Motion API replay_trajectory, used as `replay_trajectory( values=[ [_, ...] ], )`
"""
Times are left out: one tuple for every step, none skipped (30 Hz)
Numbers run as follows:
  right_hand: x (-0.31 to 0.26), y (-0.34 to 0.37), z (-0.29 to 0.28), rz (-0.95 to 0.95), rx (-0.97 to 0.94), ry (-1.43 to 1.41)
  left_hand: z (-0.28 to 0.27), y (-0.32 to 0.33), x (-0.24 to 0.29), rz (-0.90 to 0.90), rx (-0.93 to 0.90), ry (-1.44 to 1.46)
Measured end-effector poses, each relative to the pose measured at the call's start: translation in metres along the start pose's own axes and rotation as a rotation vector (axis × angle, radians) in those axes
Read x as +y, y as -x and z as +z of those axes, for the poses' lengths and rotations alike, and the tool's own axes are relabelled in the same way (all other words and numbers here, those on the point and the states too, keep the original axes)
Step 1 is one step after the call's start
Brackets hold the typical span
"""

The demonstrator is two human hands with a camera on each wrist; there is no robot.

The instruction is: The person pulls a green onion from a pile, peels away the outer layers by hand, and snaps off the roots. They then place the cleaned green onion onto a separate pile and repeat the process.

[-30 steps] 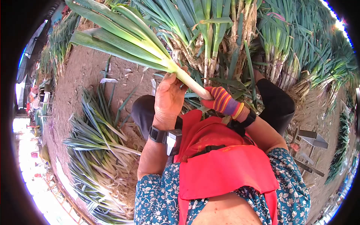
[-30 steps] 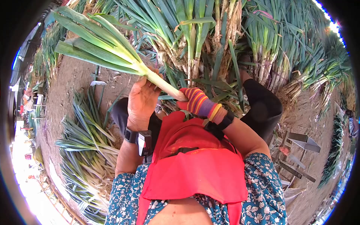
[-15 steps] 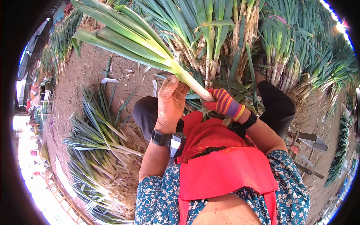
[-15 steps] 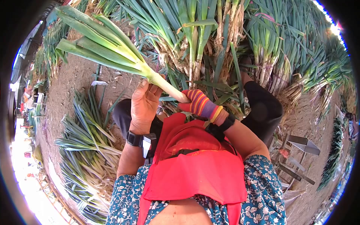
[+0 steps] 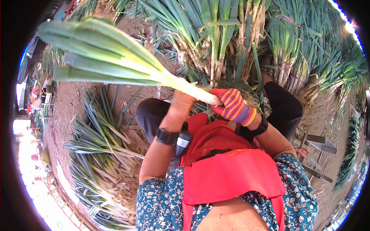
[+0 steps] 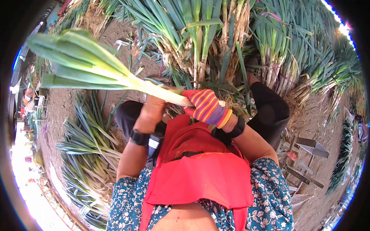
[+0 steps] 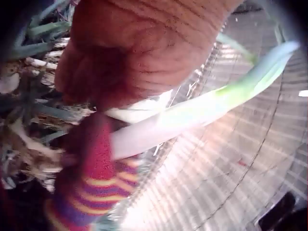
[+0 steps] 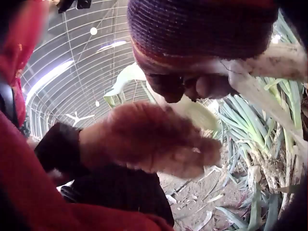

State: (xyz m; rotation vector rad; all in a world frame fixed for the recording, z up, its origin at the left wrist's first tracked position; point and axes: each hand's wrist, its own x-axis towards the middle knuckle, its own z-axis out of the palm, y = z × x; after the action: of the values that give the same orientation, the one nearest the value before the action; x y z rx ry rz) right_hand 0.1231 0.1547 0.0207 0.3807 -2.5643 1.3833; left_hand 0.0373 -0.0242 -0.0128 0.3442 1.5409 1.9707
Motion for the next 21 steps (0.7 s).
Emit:
replay_trajectory(
  values=[
    [-0.002, -0.002, -0.002, -0.115, 0.094, 0.173, 0.002, 0.000, -0.011, -0.002, -0.013, -0.142],
    [-0.003, -0.003, -0.004, -0.228, 0.185, 0.346, 0.009, 0.000, -0.013, -0.002, -0.027, -0.283],
    [-0.001, -0.003, -0.004, -0.227, 0.209, 0.439, 0.014, 0.003, -0.014, -0.195, -0.067, -0.519],
    [0.001, -0.005, -0.006, -0.229, 0.243, 0.500, 0.018, 0.004, -0.013, -0.385, -0.109, -0.753],
    [0.003, -0.006, -0.009, -0.231, 0.276, 0.564, 0.022, 0.008, -0.006, -0.383, -0.119, -0.752],
    [0.001, -0.005, -0.014, -0.215, 0.274, 0.633, 0.023, 0.015, 0.002, -0.181, -0.029, -0.391],
    [0.002, -0.005, -0.016, -0.221, 0.302, 0.665, 0.022, 0.020, 0.013, 0.019, 0.066, -0.029],
    [0.004, -0.003, -0.018, -0.204, 0.295, 0.672, 0.017, 0.022, 0.033, 0.110, 0.026, 0.091],
    [0.006, -0.002, -0.017, -0.190, 0.288, 0.673, 0.011, 0.025, 0.054, 0.201, -0.008, 0.207],
    [0.008, -0.003, -0.012, -0.196, 0.286, 0.664, 0.011, 0.027, 0.073, 0.234, 0.028, 0.373],
    [0.009, -0.005, -0.006, -0.122, 0.258, 0.596, 0.009, 0.028, 0.085, 0.266, 0.062, 0.537],
    [0.009, -0.006, -0.001, -0.047, 0.229, 0.528, 0.005, 0.026, 0.086, 0.248, 0.087, 0.578],
    [0.008, -0.009, 0.003, -0.050, 0.229, 0.521, 0.002, 0.025, 0.083, 0.249, 0.093, 0.573],
    [-0.002, -0.017, 0.004, -0.119, 0.224, 0.438, 0.000, 0.022, 0.078, 0.243, 0.092, 0.570],
    [-0.012, -0.024, 0.004, -0.184, 0.220, 0.358, 0.000, 0.019, 0.074, 0.234, 0.088, 0.571],
    [-0.020, -0.030, 0.003, -0.202, 0.182, 0.264, 0.002, 0.019, 0.070, 0.216, 0.069, 0.595],
    [-0.020, -0.035, 0.006, -0.192, 0.180, 0.268, 0.006, 0.020, 0.069, 0.208, 0.067, 0.601],
    [-0.019, -0.041, 0.008, -0.246, 0.221, 0.225, 0.011, 0.020, 0.069, 0.220, 0.036, 0.618],
    [-0.020, -0.045, 0.010, -0.305, 0.261, 0.182, 0.013, 0.020, 0.069, 0.237, 0.007, 0.633],
    [-0.028, -0.050, 0.007, -0.264, 0.241, 0.163, 0.011, 0.018, 0.069, 0.230, 0.006, 0.667],
    [-0.034, -0.053, 0.004, -0.268, 0.235, 0.162, 0.007, 0.018, 0.070, 0.235, 0.011, 0.669]
  ],
)
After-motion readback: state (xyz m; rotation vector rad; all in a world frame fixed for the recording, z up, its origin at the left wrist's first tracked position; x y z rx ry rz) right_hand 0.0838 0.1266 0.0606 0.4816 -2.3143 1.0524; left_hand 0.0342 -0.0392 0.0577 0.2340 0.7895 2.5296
